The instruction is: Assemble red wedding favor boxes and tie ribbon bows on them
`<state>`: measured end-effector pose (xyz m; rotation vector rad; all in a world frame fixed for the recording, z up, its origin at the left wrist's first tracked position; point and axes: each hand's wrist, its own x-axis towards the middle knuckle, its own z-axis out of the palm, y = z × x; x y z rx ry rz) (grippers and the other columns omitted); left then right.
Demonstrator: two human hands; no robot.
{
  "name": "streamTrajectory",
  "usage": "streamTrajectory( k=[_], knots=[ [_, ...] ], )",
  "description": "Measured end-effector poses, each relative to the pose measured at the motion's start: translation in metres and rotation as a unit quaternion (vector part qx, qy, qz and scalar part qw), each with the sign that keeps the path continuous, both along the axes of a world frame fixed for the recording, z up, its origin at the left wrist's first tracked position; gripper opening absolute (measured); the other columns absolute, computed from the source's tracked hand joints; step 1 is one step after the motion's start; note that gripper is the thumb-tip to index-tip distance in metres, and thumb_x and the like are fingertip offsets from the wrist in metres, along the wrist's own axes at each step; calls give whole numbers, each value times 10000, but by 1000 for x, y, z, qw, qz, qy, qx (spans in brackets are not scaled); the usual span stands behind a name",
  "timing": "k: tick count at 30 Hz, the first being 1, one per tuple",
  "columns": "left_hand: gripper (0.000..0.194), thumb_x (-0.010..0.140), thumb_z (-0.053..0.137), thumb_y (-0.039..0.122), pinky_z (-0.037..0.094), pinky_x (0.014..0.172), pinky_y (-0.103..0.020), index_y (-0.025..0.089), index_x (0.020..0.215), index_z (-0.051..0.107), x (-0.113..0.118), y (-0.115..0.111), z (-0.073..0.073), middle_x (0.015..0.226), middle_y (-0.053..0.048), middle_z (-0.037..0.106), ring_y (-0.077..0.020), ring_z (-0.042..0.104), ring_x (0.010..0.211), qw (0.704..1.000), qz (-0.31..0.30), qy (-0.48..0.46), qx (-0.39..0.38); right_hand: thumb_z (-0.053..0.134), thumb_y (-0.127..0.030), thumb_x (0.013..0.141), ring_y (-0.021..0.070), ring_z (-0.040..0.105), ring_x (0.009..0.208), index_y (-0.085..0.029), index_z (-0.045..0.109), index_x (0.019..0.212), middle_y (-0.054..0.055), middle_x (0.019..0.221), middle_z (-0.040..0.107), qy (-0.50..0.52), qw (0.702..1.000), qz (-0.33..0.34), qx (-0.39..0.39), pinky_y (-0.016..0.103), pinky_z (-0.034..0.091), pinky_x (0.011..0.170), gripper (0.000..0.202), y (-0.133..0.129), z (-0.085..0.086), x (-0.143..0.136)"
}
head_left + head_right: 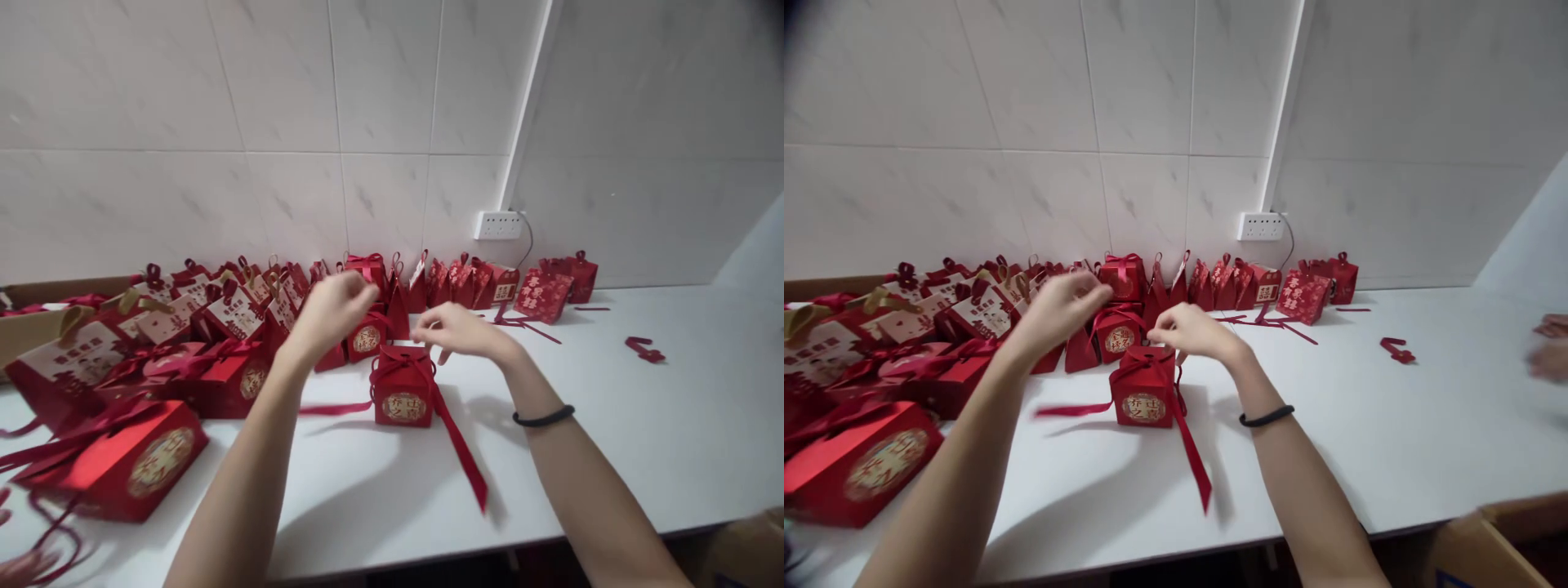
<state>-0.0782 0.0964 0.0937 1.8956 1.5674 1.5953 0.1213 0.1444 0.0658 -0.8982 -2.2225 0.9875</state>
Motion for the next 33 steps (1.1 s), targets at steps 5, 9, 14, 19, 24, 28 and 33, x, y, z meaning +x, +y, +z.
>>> streamTrajectory(
  k=[5,9,14,19,24,28,33],
  knots=[
    [237,545,741,378,391,567,-270,207,512,580,17,0,-72,665,-32,590,-177,527,578,989,-73,65,-112,595,-193,753,182,622,781,-212,706,663,45,866,679,-25,985,-5,170,324,494,737,145,4,-51,-12],
    [193,709,617,399,446,851,-331,215,722,674,7,4,-99,1050,-74,627,-243,608,928,979,-148,58,-125,534,-165,812,178,622,839,-225,713,890,41,920,679,-43,982,-17,182,324,478,780,204,6,-60,-7],
    [166,732,593,324,412,961,-376,233,742,731,-4,7,-94,1123,-78,652,-282,582,1065,955,-250,16,-159,596,-239,816,167,601,757,-259,727,859,28,941,644,-128,963,-35,234,301,448,695,139,-6,-57,-11],
    [191,762,512,264,447,880,-348,216,762,698,6,1,-95,983,-66,688,-240,623,927,976,-154,118,-95,579,-271,846,191,560,811,-214,693,817,58,935,619,-178,930,-90,310,291,393,618,131,-18,-57,-19],
    [152,747,519,250,466,785,-317,194,812,645,13,-4,-97,879,-60,675,-220,625,837,982,-110,145,-57,612,-230,817,208,526,901,-183,629,752,49,871,615,-106,943,-91,301,361,382,798,82,-11,-65,-21],
    [127,735,535,258,460,784,-312,196,790,631,12,0,-98,891,-58,685,-225,630,848,986,-105,117,-63,575,-197,835,188,545,896,-179,611,763,36,876,615,-40,969,-91,228,385,377,860,82,-6,-72,-24],
    [81,721,540,227,468,790,-283,207,677,605,12,3,-101,875,-42,681,-200,631,834,991,-86,100,-23,528,-182,855,166,548,877,-176,592,777,39,870,593,11,981,-78,178,323,423,854,101,-6,-75,-29]
  ],
)
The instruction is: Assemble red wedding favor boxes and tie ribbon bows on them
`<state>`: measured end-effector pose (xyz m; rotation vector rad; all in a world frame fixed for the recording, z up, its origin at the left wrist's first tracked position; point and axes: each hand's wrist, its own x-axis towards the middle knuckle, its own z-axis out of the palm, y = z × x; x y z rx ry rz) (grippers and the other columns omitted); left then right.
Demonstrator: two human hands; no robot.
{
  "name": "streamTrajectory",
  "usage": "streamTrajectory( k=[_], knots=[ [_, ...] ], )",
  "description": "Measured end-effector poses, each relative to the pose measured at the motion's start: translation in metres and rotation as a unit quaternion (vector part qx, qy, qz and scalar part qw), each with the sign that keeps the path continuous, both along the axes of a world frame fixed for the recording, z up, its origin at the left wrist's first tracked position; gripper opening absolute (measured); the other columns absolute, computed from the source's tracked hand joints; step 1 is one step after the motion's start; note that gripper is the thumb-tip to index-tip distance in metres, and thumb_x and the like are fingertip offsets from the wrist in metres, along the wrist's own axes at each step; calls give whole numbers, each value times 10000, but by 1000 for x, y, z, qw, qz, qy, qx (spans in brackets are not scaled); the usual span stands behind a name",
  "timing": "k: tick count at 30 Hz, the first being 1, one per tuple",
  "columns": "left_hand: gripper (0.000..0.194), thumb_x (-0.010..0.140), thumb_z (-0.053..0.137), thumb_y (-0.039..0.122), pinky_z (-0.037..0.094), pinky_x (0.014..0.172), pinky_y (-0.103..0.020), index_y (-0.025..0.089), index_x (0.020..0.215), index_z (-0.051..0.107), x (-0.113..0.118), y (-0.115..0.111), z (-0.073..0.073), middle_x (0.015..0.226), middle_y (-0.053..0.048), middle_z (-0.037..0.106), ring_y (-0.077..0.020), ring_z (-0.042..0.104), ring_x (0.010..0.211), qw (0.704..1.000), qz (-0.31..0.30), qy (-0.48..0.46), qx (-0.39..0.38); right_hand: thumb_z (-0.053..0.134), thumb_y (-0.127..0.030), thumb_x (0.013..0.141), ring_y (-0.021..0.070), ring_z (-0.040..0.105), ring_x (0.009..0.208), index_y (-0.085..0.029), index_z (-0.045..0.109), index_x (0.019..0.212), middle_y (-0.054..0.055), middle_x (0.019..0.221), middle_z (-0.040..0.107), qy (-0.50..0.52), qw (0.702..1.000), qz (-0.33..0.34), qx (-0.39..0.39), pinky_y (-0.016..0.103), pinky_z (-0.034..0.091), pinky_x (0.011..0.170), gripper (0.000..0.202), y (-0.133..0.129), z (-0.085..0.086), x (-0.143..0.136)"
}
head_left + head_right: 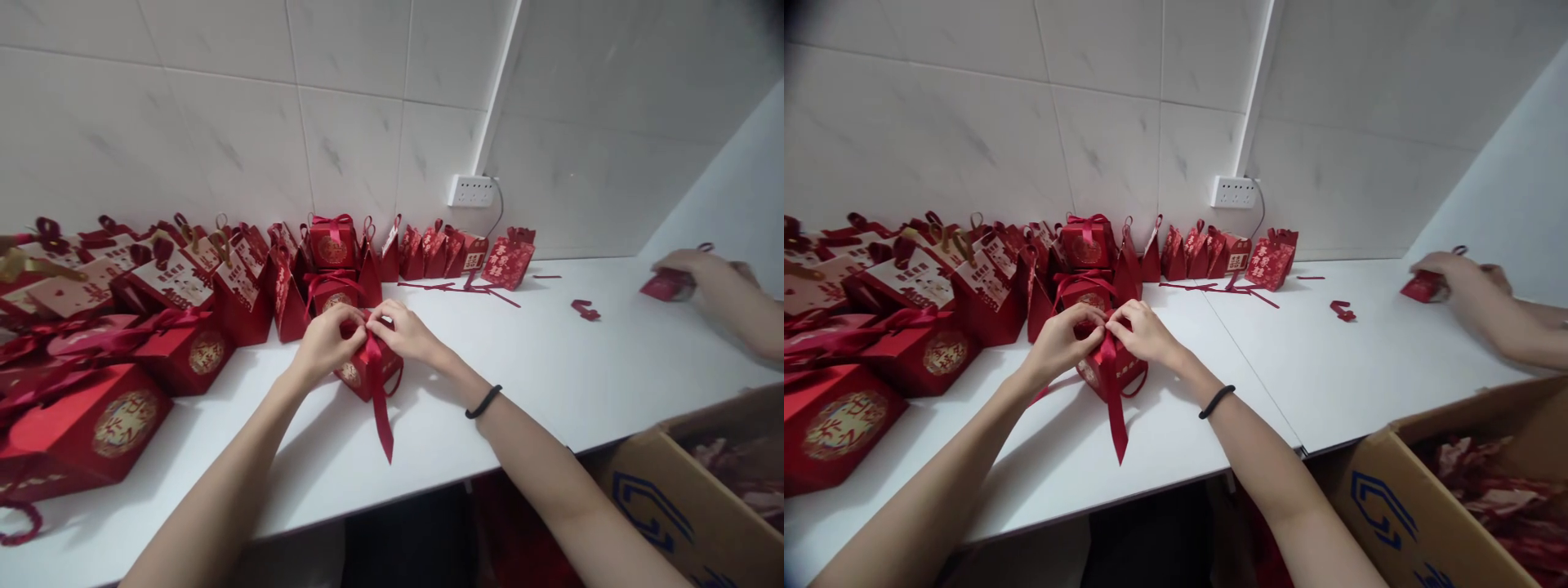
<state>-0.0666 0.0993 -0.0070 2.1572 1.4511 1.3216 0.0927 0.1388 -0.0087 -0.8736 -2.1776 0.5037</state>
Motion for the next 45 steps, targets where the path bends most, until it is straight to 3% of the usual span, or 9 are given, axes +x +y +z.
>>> streamTrajectory(
  k=[8,14,23,30,36,41,45],
  knots=[
    [106,768,532,221,481,798,-276,190,718,620,-1,3,-7,868,-49,637,-180,615,861,997,10,5,79,511,-187,869,183,532,861,-178,557,768,47,841,574,-42,995,-14,95,335,431,830,111,0,1,6],
    [89,774,552,225,479,844,-335,180,724,610,-1,0,-3,885,-52,631,-196,604,901,997,8,44,60,516,-182,848,193,512,787,-170,529,769,64,824,555,-61,984,-36,161,338,444,749,82,-4,0,4],
    [99,818,531,185,474,912,-344,160,770,613,0,2,-9,1029,-98,568,-194,588,1003,996,-3,26,86,555,-161,814,161,547,810,-170,579,777,40,830,573,17,997,34,73,318,448,787,45,1,0,10],
    [75,821,533,165,463,928,-358,170,753,564,1,4,-13,1059,-88,518,-190,564,1032,996,11,18,83,569,-170,783,125,535,702,-165,585,715,17,775,567,19,999,26,27,269,442,680,71,2,6,14],
    [76,816,517,155,446,941,-364,182,744,519,4,3,-14,1055,-80,516,-190,546,1051,997,13,8,72,551,-161,768,119,536,677,-168,573,686,12,745,569,16,998,44,29,258,435,653,85,2,8,19],
    [88,795,505,147,426,968,-371,192,722,483,5,2,-13,1055,-74,518,-188,541,1054,999,0,-4,52,566,-159,754,138,549,739,-170,600,736,31,796,601,18,995,57,74,278,439,700,40,3,6,19],
    [90,778,498,167,428,968,-373,197,699,468,4,-1,-11,1025,-70,530,-193,544,1042,1000,-22,-2,3,553,-153,750,117,527,663,-174,603,687,15,752,596,42,997,48,34,256,425,645,84,2,5,17]
  ],
)
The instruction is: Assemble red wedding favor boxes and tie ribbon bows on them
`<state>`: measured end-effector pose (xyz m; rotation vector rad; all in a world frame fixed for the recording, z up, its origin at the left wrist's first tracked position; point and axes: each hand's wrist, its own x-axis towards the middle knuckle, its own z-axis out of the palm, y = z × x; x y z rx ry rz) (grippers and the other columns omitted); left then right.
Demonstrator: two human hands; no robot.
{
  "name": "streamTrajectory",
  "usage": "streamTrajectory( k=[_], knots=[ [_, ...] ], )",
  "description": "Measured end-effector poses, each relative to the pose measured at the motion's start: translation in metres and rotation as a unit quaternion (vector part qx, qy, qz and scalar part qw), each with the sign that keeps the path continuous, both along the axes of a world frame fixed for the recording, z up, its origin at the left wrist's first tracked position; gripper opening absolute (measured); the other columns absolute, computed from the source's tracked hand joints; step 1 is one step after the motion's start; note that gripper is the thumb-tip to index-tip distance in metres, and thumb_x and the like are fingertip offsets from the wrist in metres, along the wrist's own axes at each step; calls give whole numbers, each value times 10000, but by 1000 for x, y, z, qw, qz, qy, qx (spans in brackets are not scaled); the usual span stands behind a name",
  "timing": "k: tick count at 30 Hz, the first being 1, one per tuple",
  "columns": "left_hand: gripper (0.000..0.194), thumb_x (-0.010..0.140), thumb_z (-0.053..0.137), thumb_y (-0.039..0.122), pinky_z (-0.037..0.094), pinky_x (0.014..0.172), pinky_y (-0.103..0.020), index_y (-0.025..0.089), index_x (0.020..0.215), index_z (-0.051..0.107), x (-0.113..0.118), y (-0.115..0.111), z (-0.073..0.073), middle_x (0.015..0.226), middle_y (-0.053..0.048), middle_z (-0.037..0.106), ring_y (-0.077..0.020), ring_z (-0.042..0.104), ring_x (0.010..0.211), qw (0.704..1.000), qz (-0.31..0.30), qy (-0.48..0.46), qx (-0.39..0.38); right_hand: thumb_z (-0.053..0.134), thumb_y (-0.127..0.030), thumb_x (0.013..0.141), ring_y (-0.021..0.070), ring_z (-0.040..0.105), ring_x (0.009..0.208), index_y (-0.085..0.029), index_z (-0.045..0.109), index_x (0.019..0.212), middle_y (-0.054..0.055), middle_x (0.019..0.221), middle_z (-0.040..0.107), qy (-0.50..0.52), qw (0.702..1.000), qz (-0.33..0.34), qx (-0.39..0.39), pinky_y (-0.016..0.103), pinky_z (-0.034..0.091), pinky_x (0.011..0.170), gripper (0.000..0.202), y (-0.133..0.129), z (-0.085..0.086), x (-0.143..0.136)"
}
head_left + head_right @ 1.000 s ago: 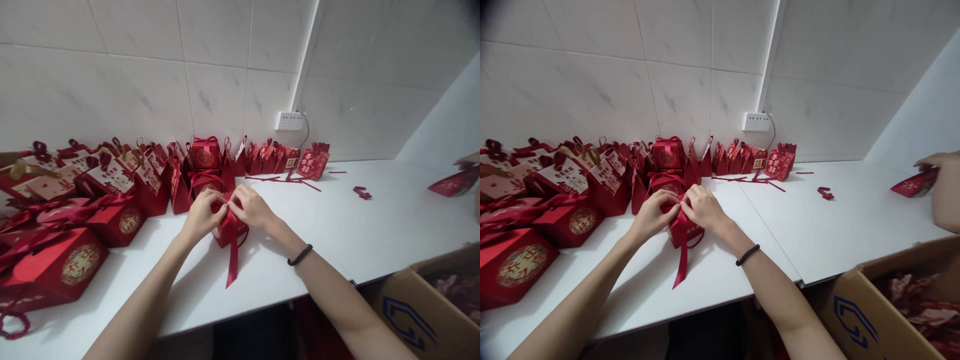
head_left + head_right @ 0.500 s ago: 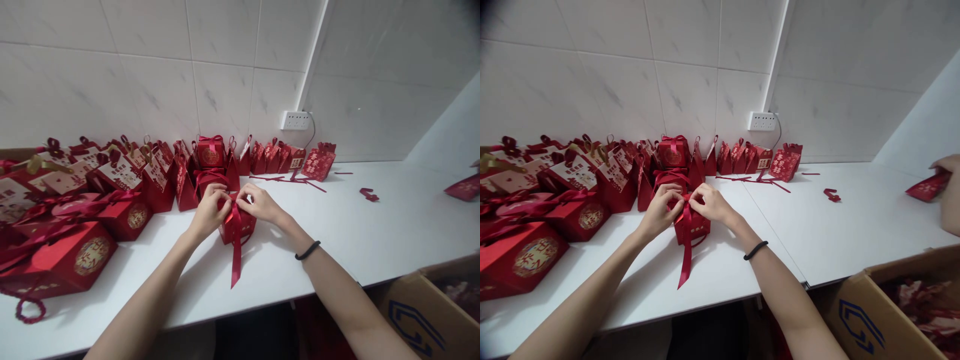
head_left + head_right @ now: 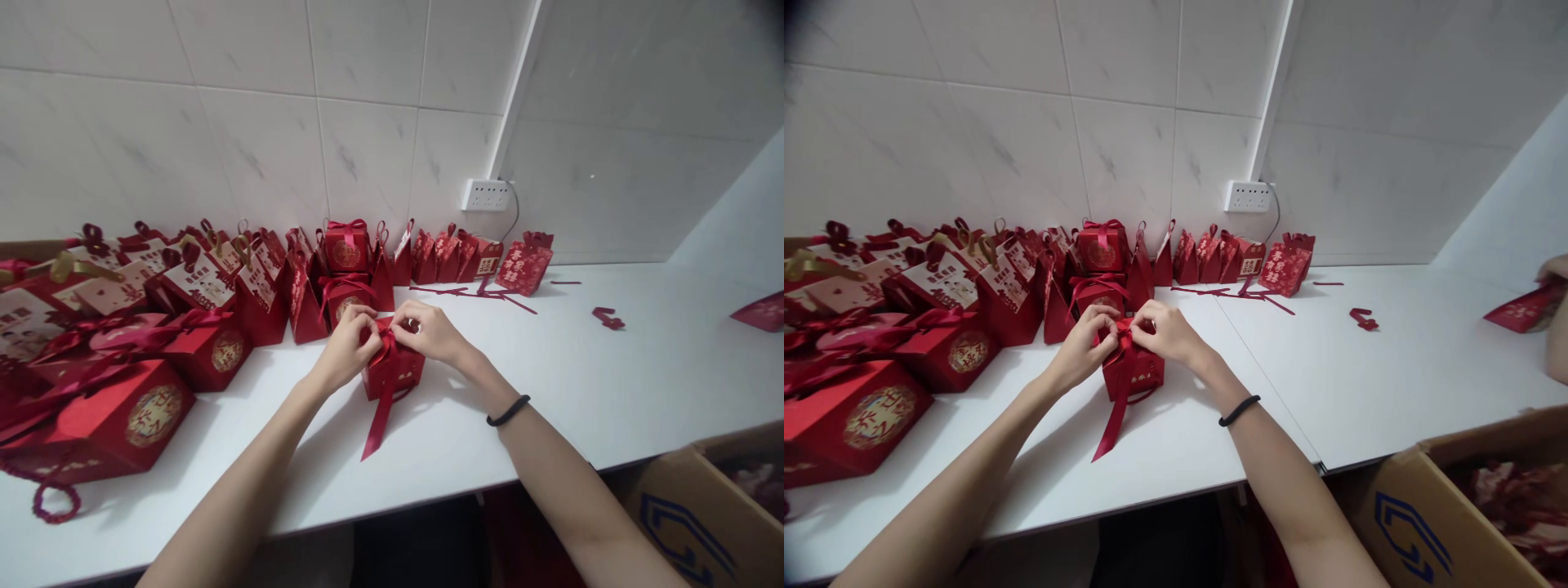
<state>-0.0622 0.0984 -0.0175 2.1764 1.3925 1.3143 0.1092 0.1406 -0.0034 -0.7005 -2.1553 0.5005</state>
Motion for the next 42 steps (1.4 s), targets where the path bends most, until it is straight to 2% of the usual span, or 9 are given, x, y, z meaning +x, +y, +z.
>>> streamTrajectory(
  k=[6,11,15,19,26,31,34,37,42],
  knots=[
    [120,779,526,255,416,982,-385,193,676,519,1,0,1,1056,-90,547,-217,536,1083,1000,-10,-10,-23,506,-161,737,112,491,666,-175,528,638,-1,755,539,17,996,-3,-87,270,406,691,103,-2,-1,-5],
    [122,751,563,265,442,940,-381,194,665,514,-2,3,1,1015,-82,576,-213,565,1030,999,26,-43,-9,493,-215,755,127,517,738,-163,518,611,21,810,526,48,982,65,-172,281,405,723,155,0,5,-3],
    [117,730,602,305,434,958,-401,191,754,598,0,-4,7,1064,-88,589,-236,561,1065,1000,-16,-21,-11,530,-263,740,125,519,717,-154,574,673,13,780,555,67,972,63,-216,273,403,700,136,-2,7,-4],
    [126,740,608,318,446,945,-388,196,710,598,4,-10,11,1091,-78,608,-229,585,1037,998,-47,-6,-37,526,-324,744,107,477,612,-156,567,682,-19,647,545,74,962,56,-256,249,372,602,183,-4,7,-6],
    [48,785,527,209,471,845,-337,188,744,537,4,-8,10,940,-68,627,-189,602,925,999,-13,-16,49,534,-354,717,84,396,552,-159,499,596,-34,620,458,49,943,121,-305,236,298,517,233,0,9,2],
    [69,792,557,250,479,727,-279,187,763,551,5,-9,9,798,-23,651,-161,619,774,999,-13,-48,3,637,-422,708,77,343,546,-176,421,586,-55,609,395,41,935,163,-311,228,245,509,349,4,6,6],
    [121,814,535,293,476,696,-269,189,752,525,7,-9,7,778,-17,646,-155,616,743,996,13,-86,-12,663,-400,685,85,352,579,-174,411,562,-53,612,385,93,923,190,-321,237,264,550,359,8,1,6],
    [86,813,500,259,467,683,-279,199,753,487,9,-9,6,772,-15,626,-158,599,713,995,70,-62,-20,660,-366,665,99,389,623,-170,420,544,-36,651,414,118,916,212,-321,251,299,593,333,9,0,5],
    [46,750,509,184,451,681,-320,211,736,475,2,-7,7,765,-41,609,-208,589,729,975,219,22,40,640,-255,671,110,440,658,-160,500,560,-17,707,466,28,954,181,-239,258,332,621,202,1,7,4]
  ],
)
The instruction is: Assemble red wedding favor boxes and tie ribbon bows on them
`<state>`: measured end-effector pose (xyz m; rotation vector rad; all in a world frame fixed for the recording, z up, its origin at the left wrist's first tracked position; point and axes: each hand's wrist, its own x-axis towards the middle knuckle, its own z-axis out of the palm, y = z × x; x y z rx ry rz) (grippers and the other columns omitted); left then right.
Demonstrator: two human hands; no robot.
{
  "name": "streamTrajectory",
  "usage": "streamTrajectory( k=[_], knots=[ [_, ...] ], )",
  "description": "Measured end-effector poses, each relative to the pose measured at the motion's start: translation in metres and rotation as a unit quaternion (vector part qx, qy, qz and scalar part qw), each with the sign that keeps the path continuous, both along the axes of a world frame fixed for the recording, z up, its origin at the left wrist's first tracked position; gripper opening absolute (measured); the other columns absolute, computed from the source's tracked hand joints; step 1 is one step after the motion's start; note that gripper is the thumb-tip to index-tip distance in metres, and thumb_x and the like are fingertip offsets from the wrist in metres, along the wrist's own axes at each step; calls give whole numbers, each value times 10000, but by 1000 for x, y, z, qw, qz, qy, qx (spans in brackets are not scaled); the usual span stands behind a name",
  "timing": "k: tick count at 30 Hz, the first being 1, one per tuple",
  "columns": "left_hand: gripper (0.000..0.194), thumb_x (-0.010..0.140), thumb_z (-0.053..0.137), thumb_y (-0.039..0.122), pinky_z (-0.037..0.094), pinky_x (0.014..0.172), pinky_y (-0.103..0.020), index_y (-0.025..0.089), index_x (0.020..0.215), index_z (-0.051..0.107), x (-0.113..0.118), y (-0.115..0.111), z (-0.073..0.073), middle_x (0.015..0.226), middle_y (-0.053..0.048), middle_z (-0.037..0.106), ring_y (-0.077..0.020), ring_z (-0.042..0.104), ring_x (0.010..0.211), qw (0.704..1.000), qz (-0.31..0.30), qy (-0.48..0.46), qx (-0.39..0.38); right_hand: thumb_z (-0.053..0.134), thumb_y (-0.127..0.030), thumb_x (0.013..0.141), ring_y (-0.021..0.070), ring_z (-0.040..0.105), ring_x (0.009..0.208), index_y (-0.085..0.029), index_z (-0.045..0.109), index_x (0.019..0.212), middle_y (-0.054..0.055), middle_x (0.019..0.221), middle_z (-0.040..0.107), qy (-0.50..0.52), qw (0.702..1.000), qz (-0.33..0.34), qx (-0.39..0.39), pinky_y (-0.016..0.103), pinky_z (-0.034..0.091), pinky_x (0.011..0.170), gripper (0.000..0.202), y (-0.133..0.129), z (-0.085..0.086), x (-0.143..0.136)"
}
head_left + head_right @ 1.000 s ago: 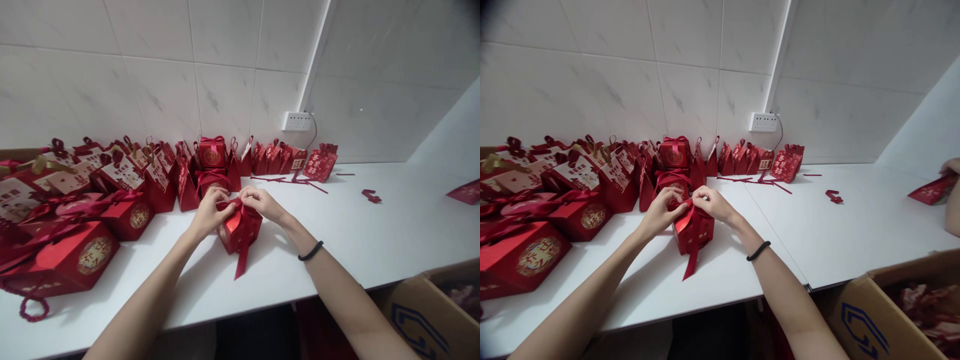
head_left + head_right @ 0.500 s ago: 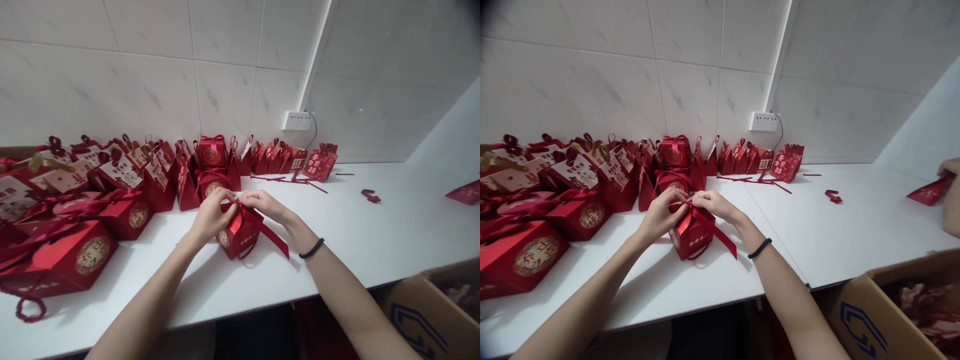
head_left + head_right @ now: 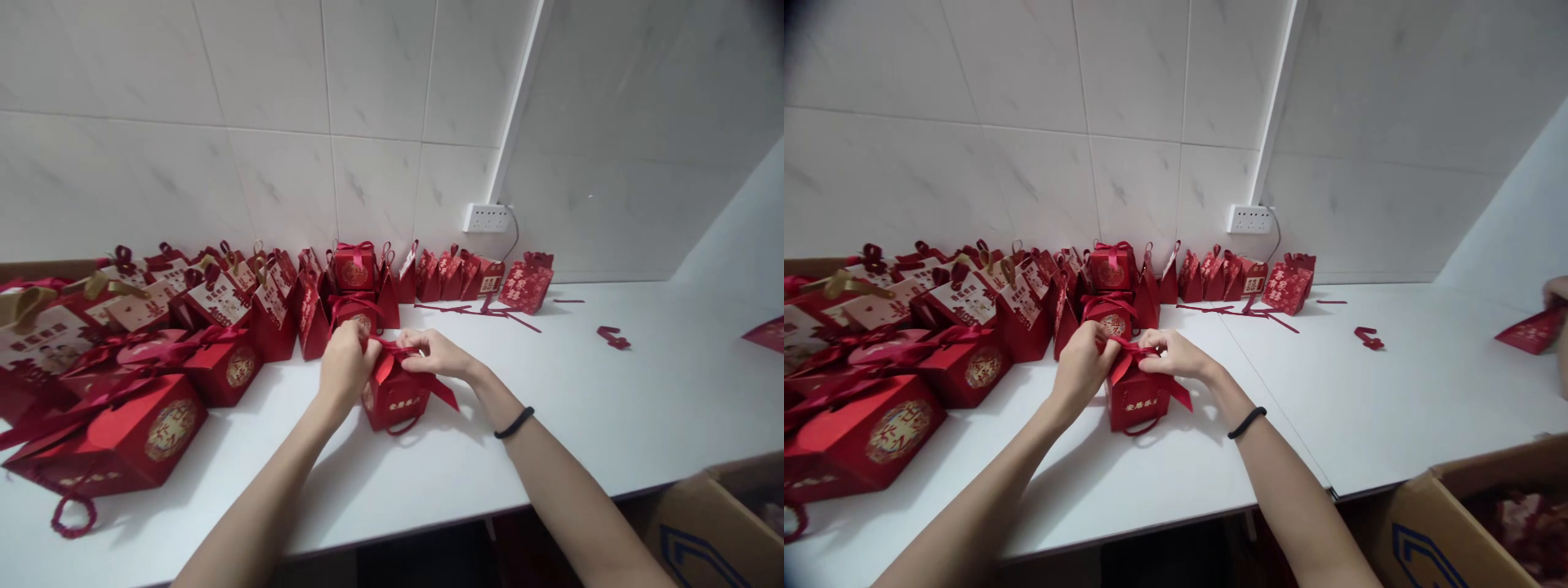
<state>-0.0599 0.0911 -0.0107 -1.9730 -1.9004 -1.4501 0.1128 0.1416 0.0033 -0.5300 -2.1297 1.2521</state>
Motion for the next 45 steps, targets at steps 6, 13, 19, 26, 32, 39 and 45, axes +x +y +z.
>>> streamTrajectory(
  k=[6,13,19,26,32,39,45],
  knots=[
    [97,751,516,206,429,606,-282,209,848,529,-31,8,9,748,-28,632,-193,600,657,993,69,-96,20,603,-321,727,112,450,626,-154,560,524,8,700,507,16,999,-32,-9,279,356,630,267,0,-2,-1],
    [60,717,546,165,288,404,-174,132,754,579,-67,17,24,632,-1,566,-56,397,436,868,-34,-496,17,602,-410,675,167,533,703,-184,516,461,24,588,524,203,971,-63,-109,323,413,744,323,5,2,5],
    [142,702,617,201,325,410,-141,88,784,644,-64,19,54,658,-13,559,-27,406,462,773,-201,-602,4,673,-429,630,133,509,547,-198,455,544,-29,550,490,288,937,4,-196,339,471,670,329,2,25,1],
    [352,746,568,407,248,468,-229,165,500,498,-27,16,108,501,39,394,-73,302,445,971,-120,-208,17,664,-421,756,126,609,558,-140,573,685,12,634,603,144,981,49,-122,263,472,576,304,14,80,-13],
    [442,826,480,335,232,499,-273,203,453,284,-17,-4,125,482,25,363,-108,300,431,993,29,57,94,672,-356,772,128,636,624,-140,634,747,18,711,623,204,973,69,-88,269,509,618,221,4,95,-16],
    [297,745,555,337,387,573,-250,196,535,398,-29,0,126,581,18,483,-126,470,582,972,-125,-186,66,711,-339,739,104,590,541,-166,645,794,-5,666,591,275,952,59,-117,256,501,538,193,0,94,-17],
    [212,718,617,261,465,612,-241,140,551,566,-19,-7,127,547,2,543,-110,532,561,814,-378,-440,2,687,-334,768,127,634,713,-166,654,823,29,755,655,253,965,-3,-63,279,534,701,179,-13,99,-17]
  ],
)
